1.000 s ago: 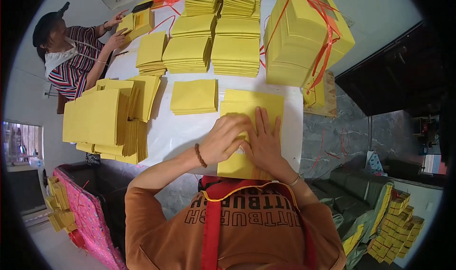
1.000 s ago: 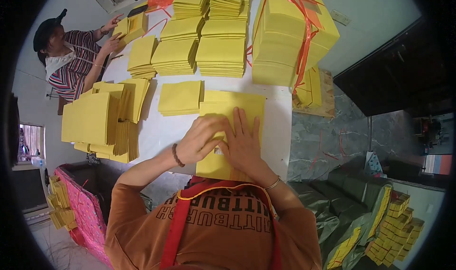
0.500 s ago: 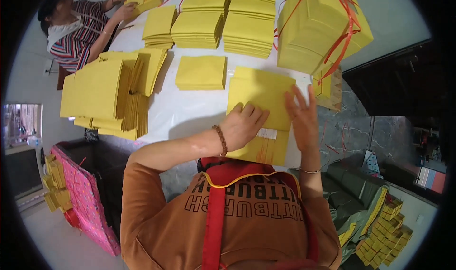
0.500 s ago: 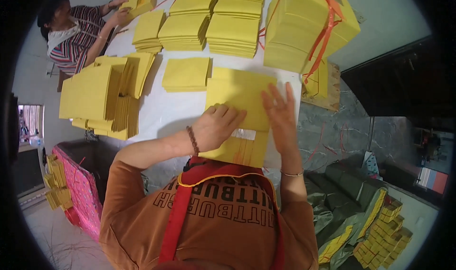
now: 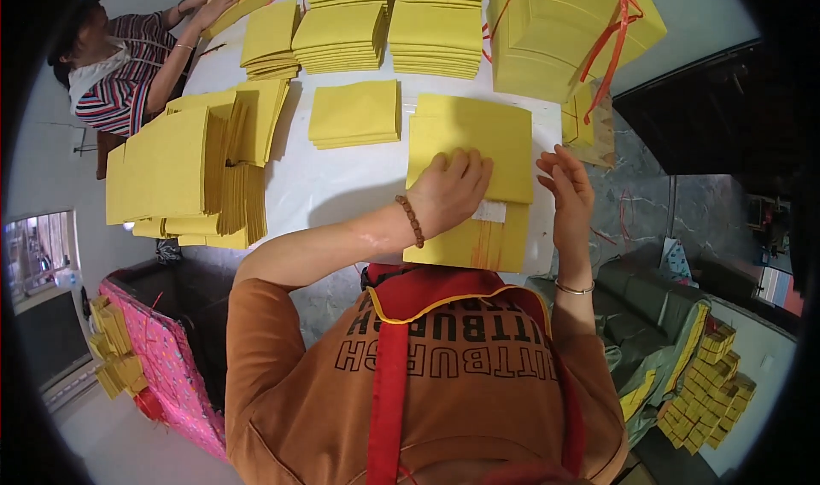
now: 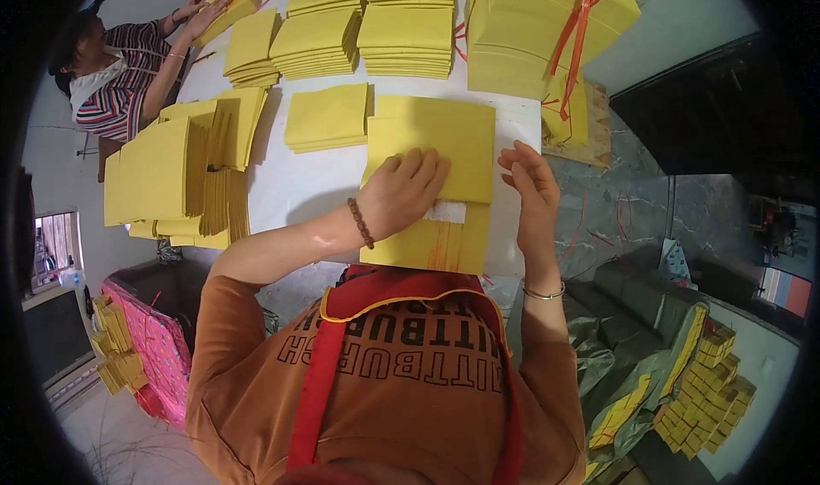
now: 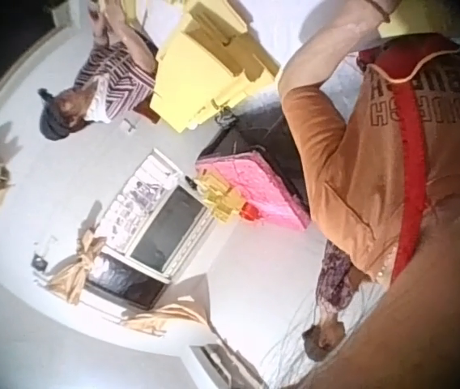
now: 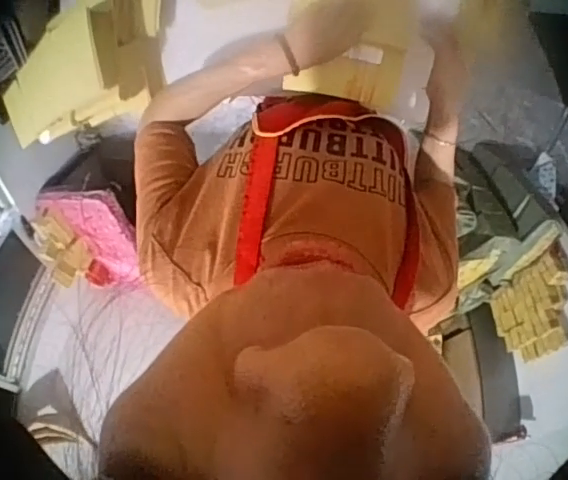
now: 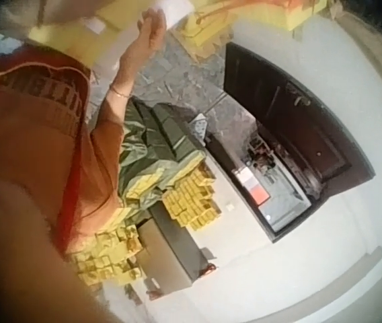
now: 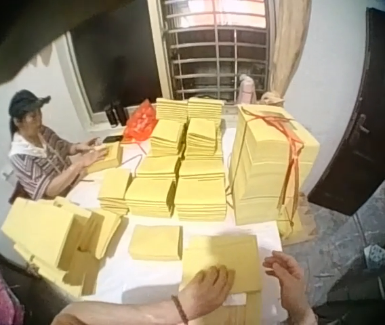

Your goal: Folding and organizing yellow paper envelopes with silver foil inserts.

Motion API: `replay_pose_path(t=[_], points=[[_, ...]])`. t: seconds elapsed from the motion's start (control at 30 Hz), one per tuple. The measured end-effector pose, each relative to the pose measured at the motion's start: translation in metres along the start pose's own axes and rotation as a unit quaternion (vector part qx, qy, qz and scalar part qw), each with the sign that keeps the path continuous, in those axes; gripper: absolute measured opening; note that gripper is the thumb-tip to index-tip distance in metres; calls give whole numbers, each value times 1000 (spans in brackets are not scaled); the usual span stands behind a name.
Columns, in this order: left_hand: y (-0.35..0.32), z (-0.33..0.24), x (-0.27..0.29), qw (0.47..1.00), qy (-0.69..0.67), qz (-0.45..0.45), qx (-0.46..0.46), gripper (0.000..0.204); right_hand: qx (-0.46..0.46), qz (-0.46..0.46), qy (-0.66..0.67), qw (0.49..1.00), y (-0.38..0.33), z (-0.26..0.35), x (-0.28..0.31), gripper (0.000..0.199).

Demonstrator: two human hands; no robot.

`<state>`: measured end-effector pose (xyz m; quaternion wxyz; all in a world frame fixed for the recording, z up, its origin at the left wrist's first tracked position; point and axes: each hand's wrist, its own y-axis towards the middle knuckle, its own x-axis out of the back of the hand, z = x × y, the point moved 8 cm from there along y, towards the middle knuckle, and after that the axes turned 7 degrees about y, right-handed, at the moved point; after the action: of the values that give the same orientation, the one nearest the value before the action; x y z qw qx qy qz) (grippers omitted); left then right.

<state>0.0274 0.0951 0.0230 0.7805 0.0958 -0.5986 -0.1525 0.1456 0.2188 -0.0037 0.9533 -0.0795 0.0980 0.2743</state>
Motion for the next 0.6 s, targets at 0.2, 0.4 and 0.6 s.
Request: replay_pose_path(t=[0.2,0.4,0.6], points=[[15,111,58,972,-187,-81,120,38,33,-5,-7,999,0,6,6,29],[-57,178,-5,971,-14,-177,161,50,12,-17,-13,1000,-5,-7,10,28],[-114,169,-117,982,7,-39,185,52,8,-13,-43,999,-4,-9,3,27]])
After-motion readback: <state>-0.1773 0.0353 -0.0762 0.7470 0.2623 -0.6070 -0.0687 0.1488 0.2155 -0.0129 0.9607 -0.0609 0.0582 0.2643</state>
